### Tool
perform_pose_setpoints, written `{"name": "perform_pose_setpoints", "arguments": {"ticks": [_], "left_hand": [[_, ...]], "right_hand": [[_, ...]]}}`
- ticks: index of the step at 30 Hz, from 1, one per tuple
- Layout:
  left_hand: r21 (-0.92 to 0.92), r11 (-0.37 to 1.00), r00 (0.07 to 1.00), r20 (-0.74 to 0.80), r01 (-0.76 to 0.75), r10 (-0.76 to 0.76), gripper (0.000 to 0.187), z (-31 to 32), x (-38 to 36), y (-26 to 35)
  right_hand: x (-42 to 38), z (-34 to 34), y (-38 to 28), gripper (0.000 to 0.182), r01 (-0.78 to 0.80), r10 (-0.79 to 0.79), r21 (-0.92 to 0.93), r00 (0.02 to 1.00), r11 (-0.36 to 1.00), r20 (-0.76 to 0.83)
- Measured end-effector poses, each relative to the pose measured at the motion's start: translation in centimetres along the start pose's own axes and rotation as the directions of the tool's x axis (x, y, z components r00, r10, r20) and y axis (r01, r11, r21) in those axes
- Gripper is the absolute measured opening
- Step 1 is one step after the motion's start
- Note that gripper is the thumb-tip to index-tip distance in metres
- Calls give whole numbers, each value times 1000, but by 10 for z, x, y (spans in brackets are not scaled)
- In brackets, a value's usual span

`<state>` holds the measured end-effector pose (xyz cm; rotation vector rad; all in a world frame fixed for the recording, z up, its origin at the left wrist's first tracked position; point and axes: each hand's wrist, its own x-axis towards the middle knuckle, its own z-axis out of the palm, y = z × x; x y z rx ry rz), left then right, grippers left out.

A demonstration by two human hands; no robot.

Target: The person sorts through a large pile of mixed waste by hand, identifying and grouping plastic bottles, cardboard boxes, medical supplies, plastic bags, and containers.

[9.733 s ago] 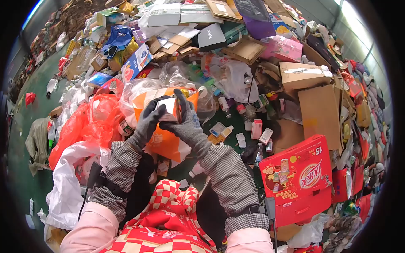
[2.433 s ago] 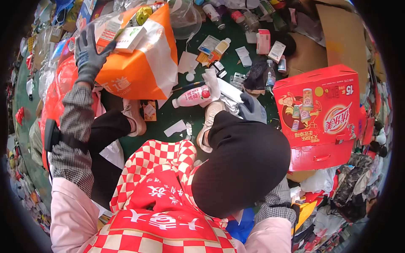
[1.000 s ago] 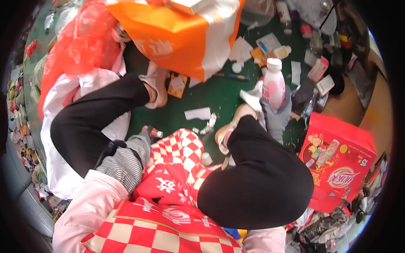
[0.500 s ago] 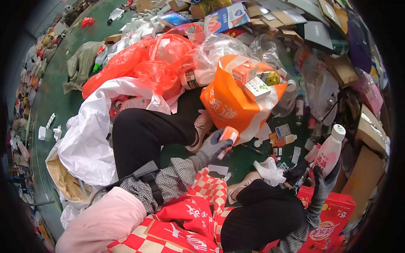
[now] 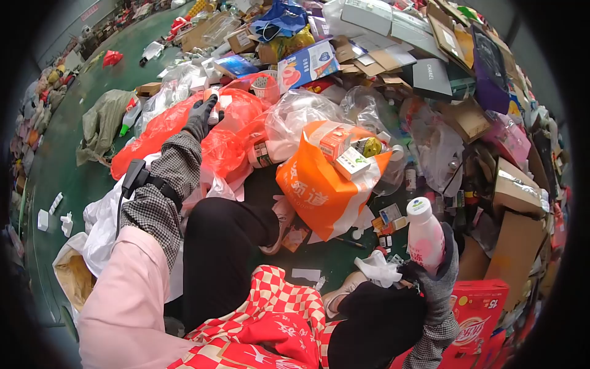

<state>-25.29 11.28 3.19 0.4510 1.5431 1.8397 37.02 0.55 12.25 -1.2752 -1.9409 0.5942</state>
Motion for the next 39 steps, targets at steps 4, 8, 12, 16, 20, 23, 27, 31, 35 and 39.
{"name": "perform_pose_setpoints", "arguments": {"ticks": [4,8,12,16,20,23,27,31,35,39], "left_hand": [[800,599,1000,8,-8,4,86,-77,71,-100],[951,-276,867,-17,-139,-498,85,-78,-45,-53],[923,-233,952,304,-306,-43,69,-59,-113,-39],[476,743,777,623,-470,93,48,3,-194,-3],[-312,950,700,675,-14,232,74,60,-279,43],[-145,945,837,439,-293,327,82,17,-303,93],[463,559,723,380,-688,576,78,-96,-363,145],[429,761,820,-74,-487,567,64,-213,-438,162],[654,691,670,-367,-307,645,52,-298,-539,194],[917,372,626,-375,142,684,71,-337,-644,200]], "right_hand": [[-1,4,10,99,22,-18,-127,999,992,32],[12,10,7,89,-28,25,29,996,999,85],[36,32,-7,73,-343,253,420,933,840,255],[75,86,-70,71,-377,156,599,908,706,388],[77,156,-148,79,399,-448,249,873,883,191],[57,156,-210,73,445,-597,444,744,777,300],[73,133,-166,55,504,-547,258,826,824,136],[89,167,-26,46,228,-262,169,939,959,221],[107,205,-11,38,-67,-185,553,903,831,388],[135,255,44,40,44,-244,394,845,918,476]]}}
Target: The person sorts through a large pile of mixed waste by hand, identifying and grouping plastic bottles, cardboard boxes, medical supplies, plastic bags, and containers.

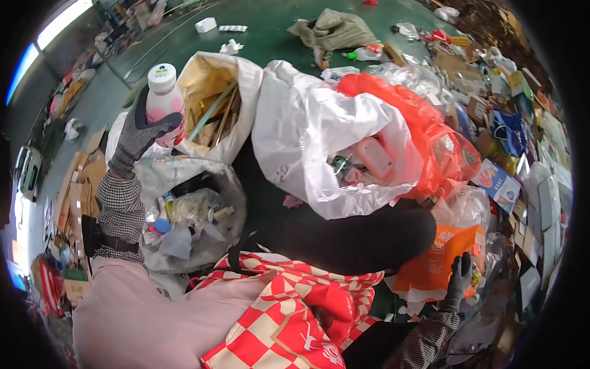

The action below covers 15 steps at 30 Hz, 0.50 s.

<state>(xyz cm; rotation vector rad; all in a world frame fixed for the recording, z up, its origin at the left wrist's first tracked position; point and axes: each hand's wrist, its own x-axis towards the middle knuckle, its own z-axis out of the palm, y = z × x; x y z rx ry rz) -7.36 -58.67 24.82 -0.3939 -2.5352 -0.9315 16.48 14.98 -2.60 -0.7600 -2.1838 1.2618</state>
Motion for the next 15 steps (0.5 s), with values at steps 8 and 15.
{"name": "perform_pose_setpoints", "arguments": {"ticks": [8,15], "left_hand": [[-102,936,847,466,338,-255,87,-2,-114,-99],[393,919,690,663,10,-291,81,97,-149,-87]], "right_hand": [[22,13,16,43,-74,74,3,992,997,107],[-2,9,-2,40,-90,90,-15,996,996,21]]}}
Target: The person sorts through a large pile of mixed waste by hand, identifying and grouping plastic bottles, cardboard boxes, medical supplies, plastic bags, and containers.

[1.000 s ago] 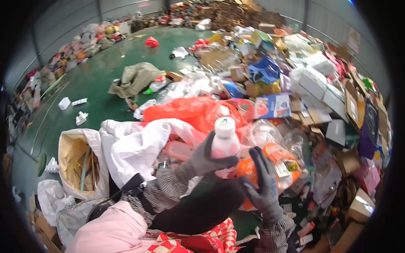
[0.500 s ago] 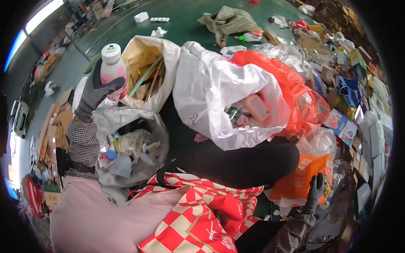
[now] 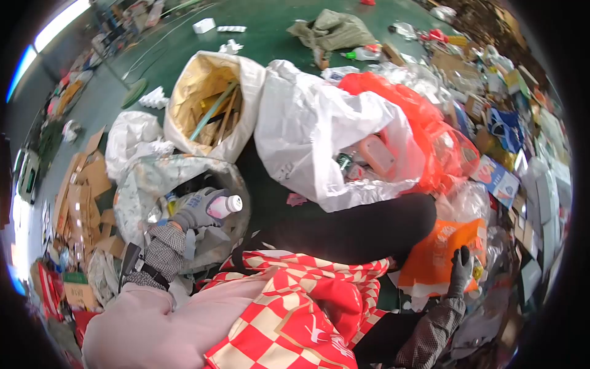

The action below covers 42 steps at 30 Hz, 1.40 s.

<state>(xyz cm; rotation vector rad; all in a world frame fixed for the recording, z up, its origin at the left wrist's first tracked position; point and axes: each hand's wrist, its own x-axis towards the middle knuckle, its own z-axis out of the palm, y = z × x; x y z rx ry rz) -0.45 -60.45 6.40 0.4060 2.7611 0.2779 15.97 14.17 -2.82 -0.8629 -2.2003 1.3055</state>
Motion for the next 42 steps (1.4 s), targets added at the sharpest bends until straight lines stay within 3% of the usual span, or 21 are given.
{"name": "perform_pose_setpoints", "arguments": {"ticks": [3,5,7,9,11,14,15,16,17,19,22,24,25,26,28,29,30,32,34,35,42], "left_hand": [[-209,892,871,-389,-401,301,86,-23,43,58],[-493,598,767,-512,-632,387,90,-58,62,119],[-707,272,728,-489,-653,480,91,-88,77,183],[-755,139,667,-458,-641,588,88,-89,110,228],[-856,91,692,-344,-509,635,89,-91,140,272],[-664,319,670,-375,-677,641,92,-64,202,304],[-549,394,641,-383,-737,665,91,-52,226,309],[-244,482,540,-389,-841,746,91,-39,253,307],[-291,552,624,-344,-782,702,87,-29,265,309],[-489,363,572,-392,-793,721,73,-19,294,326],[-589,168,500,-462,-791,733,59,-42,242,399],[-555,83,403,-487,-828,775,44,-39,176,454],[-640,101,445,-404,-762,800,36,-26,144,480],[-629,26,290,-320,-777,902,32,0,128,500],[-688,148,155,53,-710,986,30,91,112,520],[-683,260,110,255,-683,961,30,155,112,516],[-541,196,-64,423,-818,904,32,213,118,500],[-158,269,-22,894,-950,447,54,302,111,444],[6,96,-2,996,-995,-86,54,364,110,372],[16,83,1,985,-996,-175,53,360,108,360],[-43,315,-96,983,-948,-154,47,346,112,360]], "right_hand": [[-19,-4,-12,39,-18,18,-4,999,1000,-40],[-18,-11,3,39,-22,20,-24,997,999,-71],[-25,-11,2,40,62,-88,-158,983,985,-164],[-35,-16,-4,41,54,-87,-197,983,979,-162],[-54,-19,-21,42,-23,-53,-371,980,928,-194],[-86,-20,-87,44,-197,89,-410,959,890,-269],[-92,-29,-86,38,-67,-70,-460,959,885,-275],[-99,-44,-91,40,-68,-42,-347,953,935,-299],[-111,-59,-102,37,-51,-30,-216,933,975,-358],[-143,-99,-96,35,174,-53,177,842,969,-537],[-241,-131,-107,33,304,11,258,627,917,-779],[-311,-131,-42,26,-34,49,38,442,999,-896],[-344,-105,-30,21,-15,345,392,507,920,-790],[-390,-76,18,19,-279,527,447,435,850,-730],[-471,12,83,20,-612,745,468,335,637,-576],[-511,65,100,20,-730,826,454,271,512,-495],[-543,115,104,21,-804,883,439,212,402,-419],[-576,188,93,23,-880,951,413,121,236,-286],[-584,224,76,25,-906,972,387,94,173,-213],[-578,228,70,26,-916,975,364,102,170,-199],[-389,131,150,34,-919,875,204,225,337,-429]]}}
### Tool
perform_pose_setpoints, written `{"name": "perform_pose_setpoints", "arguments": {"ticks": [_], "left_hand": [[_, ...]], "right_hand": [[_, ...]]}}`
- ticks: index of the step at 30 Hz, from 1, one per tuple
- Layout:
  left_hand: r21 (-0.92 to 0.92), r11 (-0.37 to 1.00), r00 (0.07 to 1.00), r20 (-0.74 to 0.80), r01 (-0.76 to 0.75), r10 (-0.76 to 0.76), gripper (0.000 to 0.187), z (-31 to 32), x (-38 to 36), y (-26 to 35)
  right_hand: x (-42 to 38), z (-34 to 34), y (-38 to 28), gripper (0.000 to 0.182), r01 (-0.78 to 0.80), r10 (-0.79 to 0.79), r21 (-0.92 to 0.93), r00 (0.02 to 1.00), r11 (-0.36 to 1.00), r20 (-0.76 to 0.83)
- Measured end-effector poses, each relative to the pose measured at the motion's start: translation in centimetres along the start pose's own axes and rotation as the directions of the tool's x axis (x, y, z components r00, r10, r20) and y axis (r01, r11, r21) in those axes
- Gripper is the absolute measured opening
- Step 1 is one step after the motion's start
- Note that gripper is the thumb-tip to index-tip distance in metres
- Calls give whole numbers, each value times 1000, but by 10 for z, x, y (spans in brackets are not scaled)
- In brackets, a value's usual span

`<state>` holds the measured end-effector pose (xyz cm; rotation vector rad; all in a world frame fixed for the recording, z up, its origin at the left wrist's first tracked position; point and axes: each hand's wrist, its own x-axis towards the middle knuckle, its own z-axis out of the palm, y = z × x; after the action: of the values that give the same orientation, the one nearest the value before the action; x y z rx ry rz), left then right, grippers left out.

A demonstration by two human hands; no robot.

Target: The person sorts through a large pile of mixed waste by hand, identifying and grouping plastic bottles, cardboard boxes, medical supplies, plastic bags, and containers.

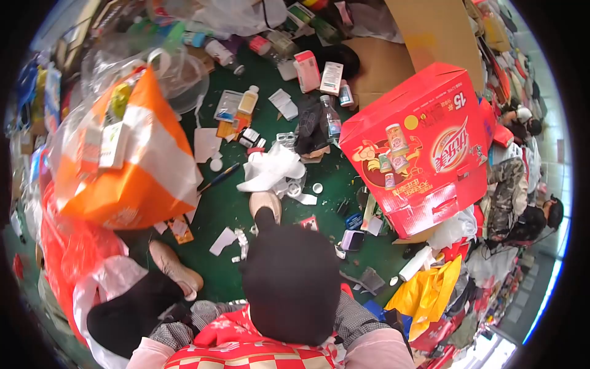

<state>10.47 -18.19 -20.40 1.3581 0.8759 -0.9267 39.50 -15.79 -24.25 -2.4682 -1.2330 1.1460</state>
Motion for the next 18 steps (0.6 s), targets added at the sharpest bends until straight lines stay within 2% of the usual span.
{"name": "perform_pose_setpoints", "arguments": {"ticks": [2,3,6,7,9,10,11,12,13,14,15,17,18], "left_hand": [[-41,999,999,29,-33,35,46,-11,9,7],[-58,997,997,52,-49,52,45,-14,12,10],[-106,990,986,129,-95,108,44,-20,14,14],[-120,986,980,153,-112,130,43,-21,15,16],[-138,979,967,188,-149,173,42,-24,17,22],[-125,978,963,193,-167,189,42,-21,17,24],[-123,974,956,203,-190,212,41,-23,18,27],[-125,969,949,213,-212,235,41,-26,20,30],[-102,966,943,215,-236,253,40,-28,22,31],[-96,960,934,223,-264,279,40,-31,24,31],[-67,955,929,224,-288,295,40,-37,27,33],[36,945,929,196,-326,313,39,-48,30,30],[93,940,937,161,-327,310,39,-57,28,29]], "right_hand": [[96,29,-47,36,-17,10,-129,998,991,-57],[137,59,-48,37,-24,4,-235,996,972,-88],[158,134,14,36,71,-140,-597,988,799,-70],[131,114,26,35,144,-144,-543,989,828,43],[45,-4,31,32,127,-57,-220,952,967,300],[33,-46,29,32,87,-40,-151,955,985,293],[35,-78,20,31,56,-33,-116,981,992,194],[49,-106,-2,30,45,-48,-97,999,994,-24],[61,-148,-60,34,-124,106,-86,976,989,-190],[88,-151,-52,41,41,-33,11,909,999,-416],[117,-159,-58,57,-1,-90,-204,894,979,-438],[166,-169,-73,86,-164,-38,-367,873,916,-485],[193,-158,-62,82,-272,-36,-439,816,856,-576]]}}
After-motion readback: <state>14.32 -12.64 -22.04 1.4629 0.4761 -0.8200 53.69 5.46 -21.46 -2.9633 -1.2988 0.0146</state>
